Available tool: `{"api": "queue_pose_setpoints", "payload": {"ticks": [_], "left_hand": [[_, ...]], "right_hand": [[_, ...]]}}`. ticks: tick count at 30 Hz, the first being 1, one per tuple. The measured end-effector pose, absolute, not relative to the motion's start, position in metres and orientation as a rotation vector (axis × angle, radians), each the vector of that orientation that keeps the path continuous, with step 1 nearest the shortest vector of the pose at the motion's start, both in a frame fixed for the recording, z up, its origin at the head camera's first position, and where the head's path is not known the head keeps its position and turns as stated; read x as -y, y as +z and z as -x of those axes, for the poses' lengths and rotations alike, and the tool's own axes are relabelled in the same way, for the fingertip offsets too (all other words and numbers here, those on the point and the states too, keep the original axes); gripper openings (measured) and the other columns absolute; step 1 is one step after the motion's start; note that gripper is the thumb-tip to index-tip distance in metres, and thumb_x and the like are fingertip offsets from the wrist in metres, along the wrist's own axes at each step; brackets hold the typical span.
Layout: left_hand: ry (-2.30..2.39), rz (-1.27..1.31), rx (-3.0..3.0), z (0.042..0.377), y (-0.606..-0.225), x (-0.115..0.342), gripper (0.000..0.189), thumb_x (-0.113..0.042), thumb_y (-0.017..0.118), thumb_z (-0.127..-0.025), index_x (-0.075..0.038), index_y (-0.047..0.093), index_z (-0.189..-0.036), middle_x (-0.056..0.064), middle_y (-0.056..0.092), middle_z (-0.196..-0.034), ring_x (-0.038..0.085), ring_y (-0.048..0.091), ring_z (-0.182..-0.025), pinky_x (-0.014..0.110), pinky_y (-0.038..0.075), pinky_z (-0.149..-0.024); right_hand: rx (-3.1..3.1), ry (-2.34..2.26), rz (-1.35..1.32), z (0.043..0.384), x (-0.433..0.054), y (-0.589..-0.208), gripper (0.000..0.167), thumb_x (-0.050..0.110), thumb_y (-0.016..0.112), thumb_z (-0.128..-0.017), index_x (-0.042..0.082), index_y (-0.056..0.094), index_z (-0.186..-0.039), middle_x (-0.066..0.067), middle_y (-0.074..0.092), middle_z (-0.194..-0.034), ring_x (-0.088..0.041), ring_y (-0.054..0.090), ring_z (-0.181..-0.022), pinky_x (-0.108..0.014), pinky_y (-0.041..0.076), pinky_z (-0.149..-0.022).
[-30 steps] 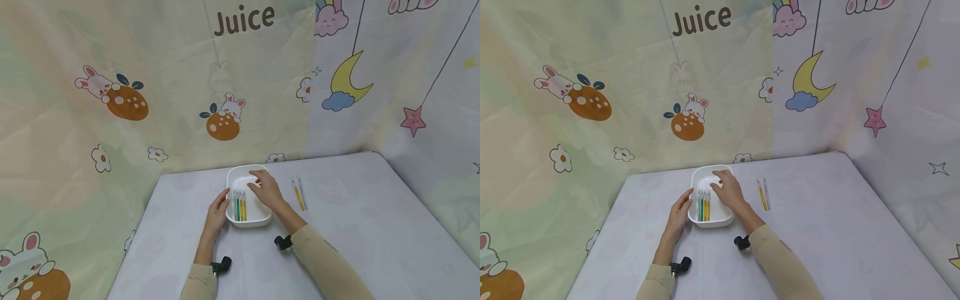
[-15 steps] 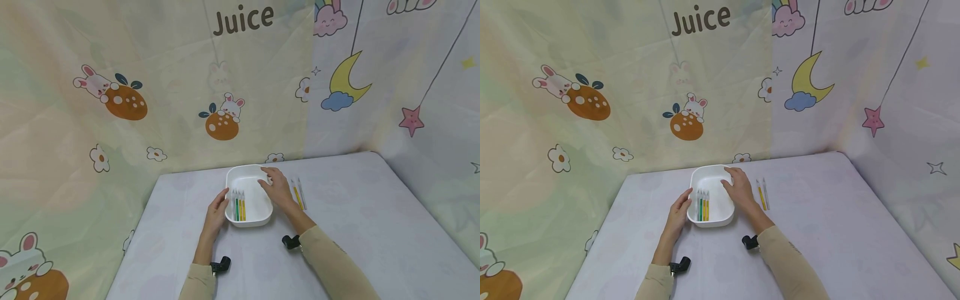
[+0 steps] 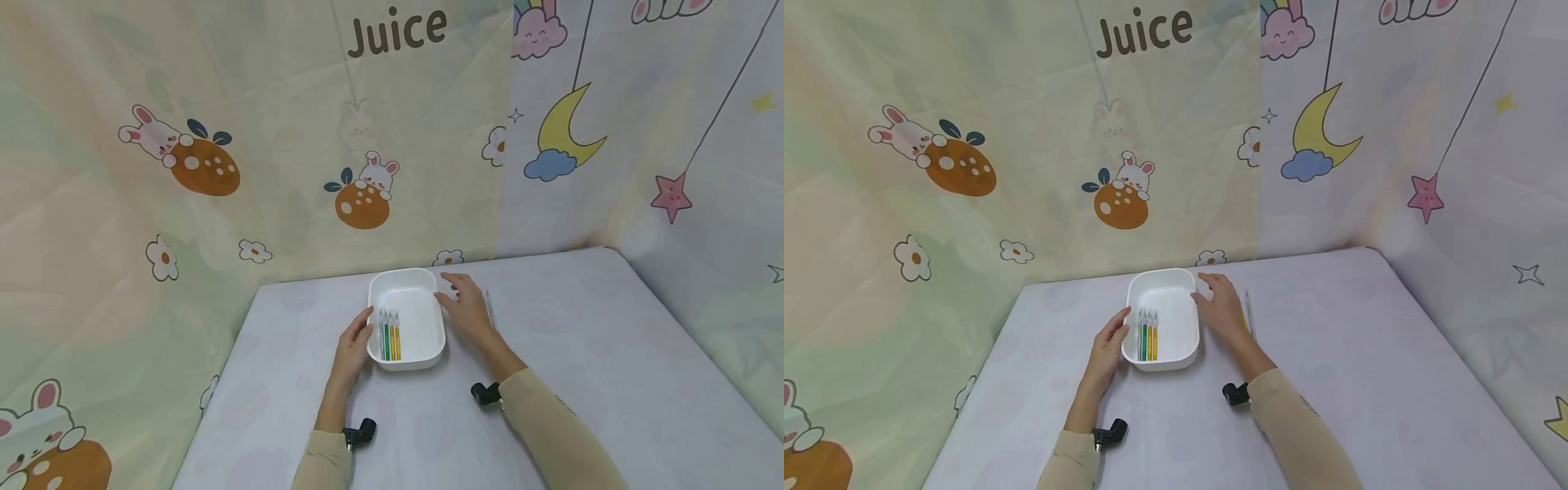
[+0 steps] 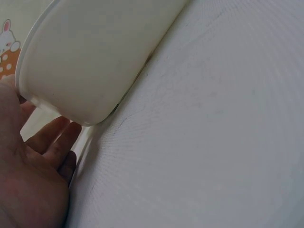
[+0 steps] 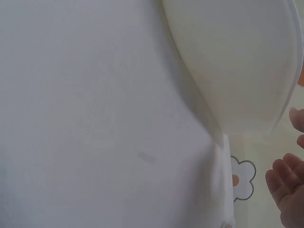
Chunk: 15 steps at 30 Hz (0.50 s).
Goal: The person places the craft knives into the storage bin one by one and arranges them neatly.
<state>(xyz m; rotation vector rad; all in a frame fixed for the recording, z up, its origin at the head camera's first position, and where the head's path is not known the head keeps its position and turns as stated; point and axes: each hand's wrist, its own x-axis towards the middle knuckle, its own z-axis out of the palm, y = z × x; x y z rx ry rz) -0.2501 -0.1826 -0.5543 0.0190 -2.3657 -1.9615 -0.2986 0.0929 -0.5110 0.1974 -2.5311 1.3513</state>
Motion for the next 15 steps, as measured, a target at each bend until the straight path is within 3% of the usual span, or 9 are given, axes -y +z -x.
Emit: {"api": "queue_pose_setpoints", "payload": {"ticks": [15], "left_hand": [[-1.970, -0.042, 2.376, 0.250, -0.555, 0.183, 0.038, -0.029, 0.055, -0.108, -0.041, 0.059, -0.144, -0.011, 0.048, -0.160, 0.019, 0.036, -0.156, 0.051, 0.029, -0.128]], "right_hand": [[2.567, 1.306, -0.146, 0.301, -0.115, -0.521, 0.053, 0.022, 0.073, -0.098, 0.007, 0.058, -0.146, -0.022, 0.055, -0.146, -0.039, 0.061, -0.123, -0.053, 0.055, -0.099]]}}
